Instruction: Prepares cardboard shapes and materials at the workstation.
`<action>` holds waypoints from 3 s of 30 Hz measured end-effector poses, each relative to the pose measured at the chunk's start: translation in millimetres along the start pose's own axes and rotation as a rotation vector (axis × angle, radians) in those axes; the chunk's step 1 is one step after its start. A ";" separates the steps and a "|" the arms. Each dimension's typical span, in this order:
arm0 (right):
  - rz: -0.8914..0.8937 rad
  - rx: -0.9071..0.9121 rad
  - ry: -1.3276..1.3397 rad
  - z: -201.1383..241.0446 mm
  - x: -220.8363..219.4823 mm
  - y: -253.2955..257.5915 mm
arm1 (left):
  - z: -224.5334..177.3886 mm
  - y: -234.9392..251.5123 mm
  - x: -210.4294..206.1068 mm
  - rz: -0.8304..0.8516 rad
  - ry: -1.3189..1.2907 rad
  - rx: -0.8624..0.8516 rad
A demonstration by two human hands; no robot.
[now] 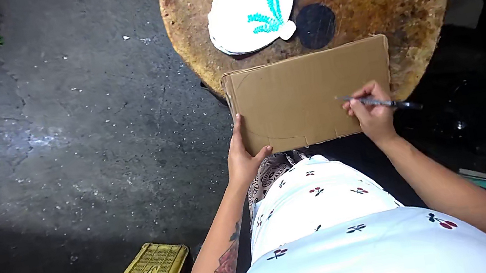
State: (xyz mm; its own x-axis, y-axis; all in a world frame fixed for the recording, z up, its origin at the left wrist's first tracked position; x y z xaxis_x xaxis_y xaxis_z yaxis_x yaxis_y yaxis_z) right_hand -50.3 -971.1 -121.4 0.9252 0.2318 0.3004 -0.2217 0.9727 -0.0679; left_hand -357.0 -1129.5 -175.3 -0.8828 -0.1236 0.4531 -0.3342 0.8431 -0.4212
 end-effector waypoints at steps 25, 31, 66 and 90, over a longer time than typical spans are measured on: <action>-0.077 0.027 -0.209 -25.3 8.7 -67.0 | 8.2 -7.0 -5.6 -0.031 -0.157 0.080; -0.066 0.034 -0.230 -23.0 8.3 -65.1 | 8.0 -7.0 -6.0 -0.032 -0.158 0.083; -0.120 0.149 -0.578 -5.6 80.7 102.7 | 5.7 -10.0 -7.7 -0.029 -0.169 0.117; -0.233 -0.045 -0.378 -24.8 122.8 105.8 | 3.0 -10.2 -10.5 -0.012 -0.199 0.093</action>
State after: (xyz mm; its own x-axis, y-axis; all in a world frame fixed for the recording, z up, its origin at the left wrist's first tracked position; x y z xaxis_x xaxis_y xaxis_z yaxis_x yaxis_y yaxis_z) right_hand 47.6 -839.7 -115.3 0.7694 -0.0031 0.6388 0.0009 1.0000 0.0038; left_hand -345.3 -1138.3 -178.1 -0.9233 -0.2419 0.2983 -0.3658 0.7904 -0.4914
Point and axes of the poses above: each hand's wrist, its own y-axis towards the middle knuckle, its own x-axis out of the back of the hand, z = x × y, the point moved 8 cm from there along y, towards the middle knuckle, and after that the axes turned 2 degrees about -z, right-handed, at the moved point
